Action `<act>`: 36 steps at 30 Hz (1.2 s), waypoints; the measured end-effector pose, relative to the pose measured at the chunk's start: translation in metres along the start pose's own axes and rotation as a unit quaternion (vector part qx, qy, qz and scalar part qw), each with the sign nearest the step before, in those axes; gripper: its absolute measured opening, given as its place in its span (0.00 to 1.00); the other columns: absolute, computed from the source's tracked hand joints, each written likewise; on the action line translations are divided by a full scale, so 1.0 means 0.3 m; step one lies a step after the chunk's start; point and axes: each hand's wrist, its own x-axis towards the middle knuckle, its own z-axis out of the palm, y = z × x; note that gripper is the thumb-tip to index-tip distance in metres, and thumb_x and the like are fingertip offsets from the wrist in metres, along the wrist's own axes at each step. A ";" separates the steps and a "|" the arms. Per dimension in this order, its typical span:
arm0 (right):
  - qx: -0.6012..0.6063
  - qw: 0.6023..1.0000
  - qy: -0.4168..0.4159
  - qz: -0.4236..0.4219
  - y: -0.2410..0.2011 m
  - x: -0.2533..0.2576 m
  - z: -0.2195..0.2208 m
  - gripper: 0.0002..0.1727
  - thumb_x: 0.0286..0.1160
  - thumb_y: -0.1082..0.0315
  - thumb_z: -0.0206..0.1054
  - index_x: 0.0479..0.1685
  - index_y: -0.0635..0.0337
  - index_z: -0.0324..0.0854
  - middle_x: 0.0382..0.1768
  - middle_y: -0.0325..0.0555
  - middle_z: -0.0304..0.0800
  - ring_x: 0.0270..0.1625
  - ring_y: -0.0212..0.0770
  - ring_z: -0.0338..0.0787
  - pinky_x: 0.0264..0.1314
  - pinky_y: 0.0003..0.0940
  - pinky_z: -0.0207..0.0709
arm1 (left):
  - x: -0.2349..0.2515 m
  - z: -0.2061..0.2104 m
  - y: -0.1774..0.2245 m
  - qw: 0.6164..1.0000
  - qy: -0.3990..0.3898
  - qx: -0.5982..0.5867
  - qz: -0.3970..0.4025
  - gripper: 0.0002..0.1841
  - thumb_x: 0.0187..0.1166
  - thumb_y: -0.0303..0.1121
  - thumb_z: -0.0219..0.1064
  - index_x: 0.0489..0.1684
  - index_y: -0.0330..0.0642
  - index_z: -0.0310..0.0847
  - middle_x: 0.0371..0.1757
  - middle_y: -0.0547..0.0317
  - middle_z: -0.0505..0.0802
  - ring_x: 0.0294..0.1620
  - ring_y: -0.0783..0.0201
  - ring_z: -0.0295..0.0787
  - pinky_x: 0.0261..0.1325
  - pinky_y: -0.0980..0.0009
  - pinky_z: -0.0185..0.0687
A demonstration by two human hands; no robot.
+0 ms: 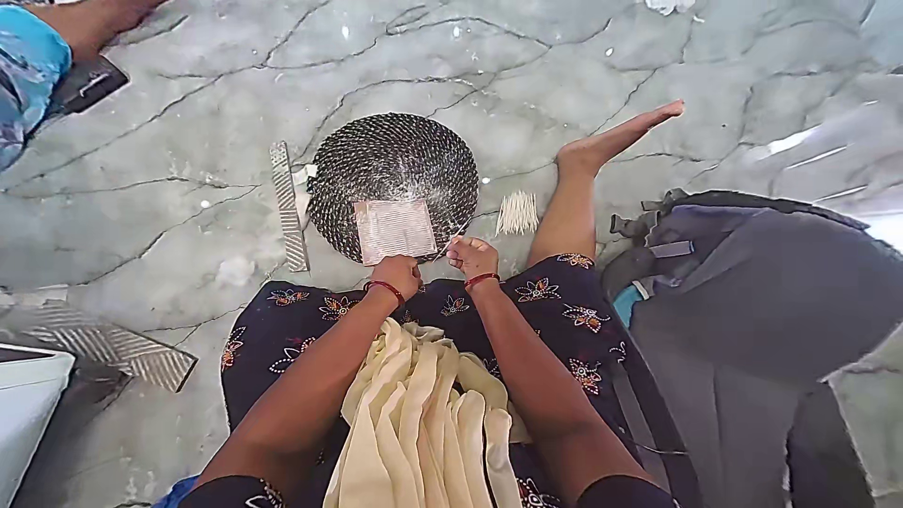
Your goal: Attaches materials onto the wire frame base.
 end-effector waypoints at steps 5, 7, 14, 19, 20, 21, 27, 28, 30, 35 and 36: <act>0.002 1.000 0.018 0.010 -0.019 -0.006 -0.002 0.05 0.80 0.75 0.69 0.46 0.68 0.84 0.27 0.40 0.88 0.24 0.27 0.85 0.30 0.22 0.82 | -0.007 0.001 0.010 0.999 -0.014 -0.030 0.018 0.12 0.82 0.36 0.71 0.47 0.35 0.92 0.52 0.36 0.94 0.62 0.37 0.89 0.68 0.34 0.76; 0.013 1.000 0.019 0.015 -0.032 -0.009 -0.004 0.05 0.79 0.75 0.69 0.47 0.68 0.84 0.27 0.40 0.87 0.23 0.27 0.84 0.29 0.21 0.81 | -0.011 -0.005 0.013 0.998 -0.022 -0.047 0.025 0.11 0.81 0.36 0.72 0.44 0.34 0.91 0.49 0.37 0.94 0.58 0.40 0.89 0.65 0.36 0.77; 0.067 0.996 0.054 0.033 -0.083 0.015 -0.043 0.04 0.82 0.74 0.67 0.48 0.66 0.82 0.26 0.39 0.85 0.22 0.27 0.83 0.26 0.21 0.80 | -0.031 -0.007 0.016 0.991 -0.071 -0.108 0.026 0.09 0.79 0.31 0.72 0.47 0.32 0.91 0.46 0.44 0.93 0.48 0.53 0.87 0.60 0.50 0.79; 0.032 0.991 0.129 -0.013 -0.141 0.085 -0.131 0.06 0.83 0.74 0.66 0.50 0.67 0.82 0.28 0.40 0.85 0.23 0.27 0.81 0.26 0.22 0.78 | -0.025 -0.031 -0.002 0.993 -0.090 -0.075 0.031 0.10 0.79 0.30 0.72 0.48 0.32 0.89 0.50 0.41 0.92 0.53 0.49 0.86 0.64 0.46 0.77; -0.014 0.990 0.140 -0.028 -0.151 0.108 -0.155 0.06 0.83 0.73 0.67 0.49 0.67 0.82 0.29 0.40 0.85 0.23 0.28 0.81 0.28 0.23 0.78 | -0.023 -0.042 -0.007 0.993 -0.084 -0.072 0.026 0.10 0.79 0.30 0.71 0.48 0.32 0.90 0.51 0.40 0.92 0.55 0.48 0.86 0.64 0.44 0.76; -0.081 0.985 0.149 -0.042 -0.162 0.140 -0.182 0.07 0.81 0.73 0.68 0.50 0.68 0.84 0.31 0.43 0.87 0.26 0.30 0.83 0.31 0.25 0.80 | -0.016 -0.055 -0.015 0.994 -0.075 -0.074 0.022 0.10 0.80 0.30 0.71 0.48 0.32 0.90 0.51 0.40 0.93 0.56 0.47 0.87 0.65 0.44 0.76; -0.563 0.817 0.124 -0.003 -0.290 0.299 -0.223 0.17 0.82 0.60 0.68 0.57 0.65 0.89 0.63 0.68 0.89 0.71 0.66 0.85 0.74 0.68 0.71 | 0.037 -0.113 -0.115 0.986 0.021 -0.159 0.046 0.09 0.77 0.31 0.75 0.40 0.30 0.91 0.41 0.36 0.93 0.49 0.40 0.90 0.60 0.35 0.78; -0.608 0.787 0.108 0.009 -0.296 0.327 -0.215 0.18 0.83 0.60 0.67 0.58 0.65 0.89 0.65 0.69 0.87 0.73 0.68 0.83 0.75 0.69 0.71 | 0.042 -0.123 -0.129 0.984 0.032 -0.171 0.045 0.09 0.77 0.30 0.75 0.39 0.31 0.91 0.39 0.38 0.93 0.48 0.41 0.90 0.58 0.35 0.79; -0.659 0.746 0.091 0.030 -0.288 0.366 -0.205 0.18 0.84 0.61 0.66 0.59 0.67 0.88 0.67 0.70 0.86 0.74 0.68 0.83 0.74 0.69 0.72 | 0.048 -0.141 -0.147 0.980 0.046 -0.189 0.042 0.08 0.76 0.30 0.76 0.37 0.32 0.91 0.36 0.41 0.93 0.44 0.44 0.89 0.54 0.37 0.79; -0.592 0.798 0.116 -0.005 -0.308 0.312 -0.264 0.18 0.87 0.62 0.61 0.63 0.65 0.88 0.65 0.68 0.88 0.72 0.67 0.85 0.74 0.68 0.72 | 0.049 -0.171 -0.144 0.982 0.050 -0.180 0.032 0.08 0.76 0.31 0.76 0.37 0.33 0.91 0.37 0.41 0.93 0.45 0.43 0.89 0.54 0.36 0.78; -0.546 0.831 0.102 -0.038 -0.308 0.283 -0.298 0.18 0.88 0.62 0.61 0.63 0.66 0.87 0.62 0.67 0.89 0.66 0.64 0.88 0.70 0.65 0.75 | 0.051 -0.166 -0.139 0.984 0.047 -0.167 0.041 0.09 0.76 0.31 0.76 0.38 0.32 0.91 0.40 0.39 0.93 0.48 0.41 0.89 0.56 0.34 0.77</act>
